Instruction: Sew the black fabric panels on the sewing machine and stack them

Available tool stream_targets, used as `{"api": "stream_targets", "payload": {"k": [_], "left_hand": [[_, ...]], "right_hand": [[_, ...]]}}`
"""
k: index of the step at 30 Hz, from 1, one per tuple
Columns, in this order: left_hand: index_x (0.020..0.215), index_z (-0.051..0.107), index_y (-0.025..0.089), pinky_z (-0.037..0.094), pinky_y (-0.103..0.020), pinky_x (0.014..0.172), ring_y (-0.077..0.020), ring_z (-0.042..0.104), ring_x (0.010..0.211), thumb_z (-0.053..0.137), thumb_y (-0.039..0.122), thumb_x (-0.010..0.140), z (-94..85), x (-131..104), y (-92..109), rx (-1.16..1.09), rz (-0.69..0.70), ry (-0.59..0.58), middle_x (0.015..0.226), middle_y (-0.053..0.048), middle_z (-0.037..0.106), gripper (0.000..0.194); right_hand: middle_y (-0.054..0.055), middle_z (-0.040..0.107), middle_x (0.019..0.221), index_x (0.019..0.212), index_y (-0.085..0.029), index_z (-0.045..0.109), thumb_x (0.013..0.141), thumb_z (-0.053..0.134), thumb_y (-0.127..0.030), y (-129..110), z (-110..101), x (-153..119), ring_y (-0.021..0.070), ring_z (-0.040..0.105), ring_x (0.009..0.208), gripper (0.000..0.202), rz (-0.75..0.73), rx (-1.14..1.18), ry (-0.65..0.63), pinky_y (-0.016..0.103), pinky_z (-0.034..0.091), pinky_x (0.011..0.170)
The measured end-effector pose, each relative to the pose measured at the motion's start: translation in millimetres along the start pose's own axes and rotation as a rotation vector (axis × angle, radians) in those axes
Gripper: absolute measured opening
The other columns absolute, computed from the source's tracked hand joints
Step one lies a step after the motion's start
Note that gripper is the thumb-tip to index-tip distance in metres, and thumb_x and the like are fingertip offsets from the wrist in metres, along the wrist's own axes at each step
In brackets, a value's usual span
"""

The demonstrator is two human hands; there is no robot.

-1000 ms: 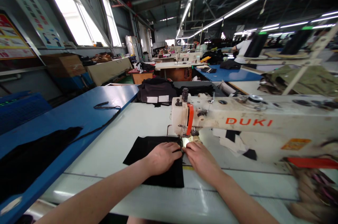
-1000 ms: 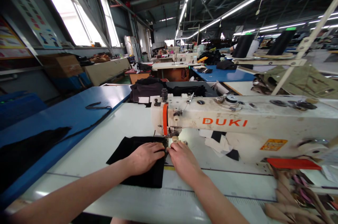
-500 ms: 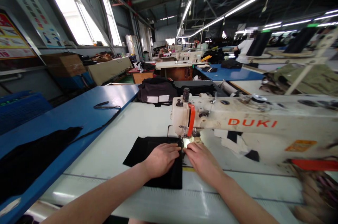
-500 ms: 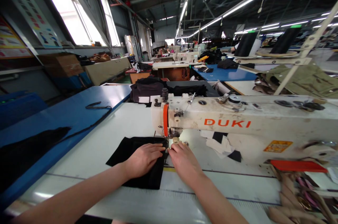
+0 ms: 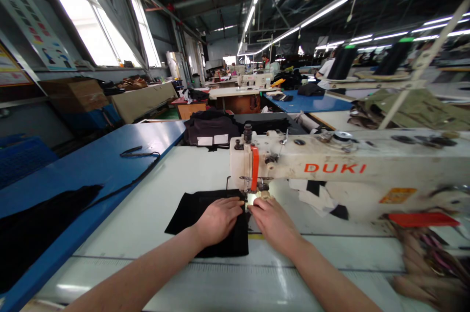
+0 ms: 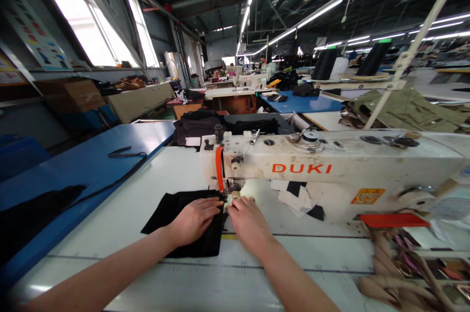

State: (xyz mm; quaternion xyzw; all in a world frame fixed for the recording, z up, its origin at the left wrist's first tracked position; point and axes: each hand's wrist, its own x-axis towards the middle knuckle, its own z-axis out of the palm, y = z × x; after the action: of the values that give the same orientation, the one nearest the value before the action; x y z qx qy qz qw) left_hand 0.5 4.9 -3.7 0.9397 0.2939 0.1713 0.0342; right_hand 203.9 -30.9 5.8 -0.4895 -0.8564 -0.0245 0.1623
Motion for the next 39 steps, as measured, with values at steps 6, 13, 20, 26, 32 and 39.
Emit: {"api": "stream_targets", "payload": {"k": [6,13,20,26,32,39], "left_hand": [[0.108,0.059,0.016,0.043,-0.038,0.1,-0.0218,0.052,0.118,0.045,0.013,0.088,2.1,4.8,-4.0,0.002,-0.002,0.006,0.124,-0.006,0.059,0.025],[0.108,0.059,0.016,0.044,-0.04,0.099,-0.0227,0.052,0.118,0.044,0.012,0.087,5.2,3.8,-4.0,0.003,-0.009,0.029,0.123,-0.007,0.059,0.026],[0.107,0.06,0.017,0.044,-0.039,0.099,-0.0215,0.052,0.117,0.042,0.014,0.089,2.9,8.2,-1.8,-0.017,-0.032,0.038,0.122,-0.007,0.06,0.025],[0.107,0.059,0.018,0.042,-0.039,0.101,-0.0213,0.05,0.119,0.043,0.013,0.087,-10.4,-27.4,17.3,-0.063,-0.058,0.03,0.124,-0.005,0.059,0.026],[0.116,0.052,0.02,0.031,-0.036,0.109,-0.0163,0.046,0.122,0.041,0.012,0.089,-31.9,-68.0,39.7,-0.11,-0.094,0.067,0.131,-0.004,0.053,0.031],[0.114,0.054,0.018,0.038,-0.039,0.098,-0.0257,0.049,0.113,0.063,0.024,0.073,-54.5,-70.5,-14.6,-0.196,-0.673,0.008,0.117,-0.009,0.057,0.043]], "right_hand": [[0.004,0.057,0.087,0.088,-0.019,0.062,0.09,0.046,-0.016,0.7,-0.1,-2.4,0.019,0.047,0.084,0.016,0.026,0.019,0.006,0.032,0.037,0.079],[0.004,0.057,0.086,0.088,-0.019,0.062,0.088,0.047,-0.014,0.8,-0.1,-4.4,0.0187,0.046,0.085,0.016,0.022,0.047,0.04,0.032,0.037,0.079],[0.004,0.056,0.085,0.089,-0.019,0.063,0.088,0.046,-0.013,4.1,1.1,-4.3,0.0184,0.047,0.084,0.018,0.026,0.08,0.04,0.031,0.039,0.079],[0.005,0.058,0.089,0.096,-0.02,0.062,0.091,0.041,-0.014,-18.1,-6.0,-18.2,0.0177,0.051,0.087,0.023,0.018,0.217,0.083,0.032,0.042,0.08],[0.011,0.061,0.1,0.106,-0.018,0.059,0.078,0.058,-0.037,-86.9,3.4,-44.4,0.0253,0.056,0.09,0.034,-0.023,0.257,0.092,0.039,0.047,0.078],[0.011,0.063,0.098,0.097,-0.019,0.059,0.072,0.052,-0.017,-101.3,11.8,-35.3,0.0278,0.058,0.093,0.027,0.101,0.132,0.056,0.041,0.047,0.078]]}}
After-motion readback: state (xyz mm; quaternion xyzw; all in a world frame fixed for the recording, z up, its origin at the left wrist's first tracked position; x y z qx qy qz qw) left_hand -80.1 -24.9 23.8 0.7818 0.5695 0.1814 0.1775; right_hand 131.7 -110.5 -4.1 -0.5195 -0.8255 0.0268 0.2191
